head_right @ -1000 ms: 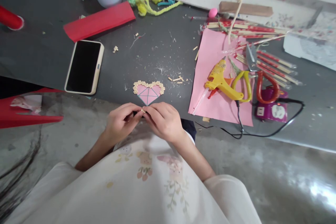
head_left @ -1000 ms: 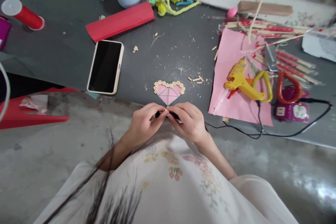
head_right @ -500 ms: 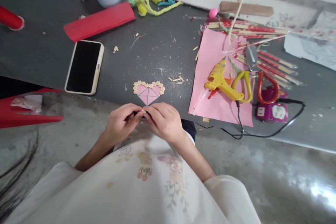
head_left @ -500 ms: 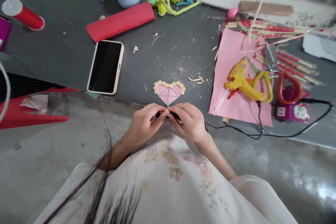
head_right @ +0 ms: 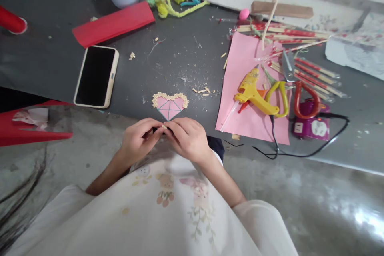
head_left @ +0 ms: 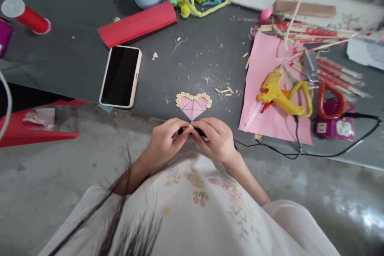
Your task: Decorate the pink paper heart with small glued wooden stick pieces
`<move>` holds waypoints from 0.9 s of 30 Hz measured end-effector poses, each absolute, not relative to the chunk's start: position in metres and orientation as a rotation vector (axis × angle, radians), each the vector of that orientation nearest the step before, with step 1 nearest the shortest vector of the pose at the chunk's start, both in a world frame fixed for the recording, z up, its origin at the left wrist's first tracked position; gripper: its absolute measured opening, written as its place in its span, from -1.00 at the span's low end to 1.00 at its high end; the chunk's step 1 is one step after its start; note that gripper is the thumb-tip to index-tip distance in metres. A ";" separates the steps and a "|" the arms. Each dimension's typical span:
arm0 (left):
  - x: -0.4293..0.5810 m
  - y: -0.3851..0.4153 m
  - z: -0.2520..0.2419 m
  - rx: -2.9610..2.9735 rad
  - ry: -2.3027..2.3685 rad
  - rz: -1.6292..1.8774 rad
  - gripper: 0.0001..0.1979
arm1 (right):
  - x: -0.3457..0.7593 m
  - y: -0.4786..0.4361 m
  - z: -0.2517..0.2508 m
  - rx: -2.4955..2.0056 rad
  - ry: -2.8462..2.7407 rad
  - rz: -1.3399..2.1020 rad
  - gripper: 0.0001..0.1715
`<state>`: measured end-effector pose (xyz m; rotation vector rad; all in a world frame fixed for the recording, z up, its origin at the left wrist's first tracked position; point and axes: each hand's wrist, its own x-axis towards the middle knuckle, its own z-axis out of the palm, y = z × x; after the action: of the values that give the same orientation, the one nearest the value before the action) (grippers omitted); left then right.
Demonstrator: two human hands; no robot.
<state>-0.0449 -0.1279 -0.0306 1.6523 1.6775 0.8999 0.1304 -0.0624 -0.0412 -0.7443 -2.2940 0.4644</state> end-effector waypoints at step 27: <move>-0.045 -0.126 -0.029 1.669 1.690 0.883 -0.78 | 0.131 -0.063 -0.043 -0.754 -2.297 0.480 -0.85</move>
<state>-0.0448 -0.1259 -0.0293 1.6689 1.6899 0.8827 0.1309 -0.0627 -0.0435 -0.7540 -2.2969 0.4796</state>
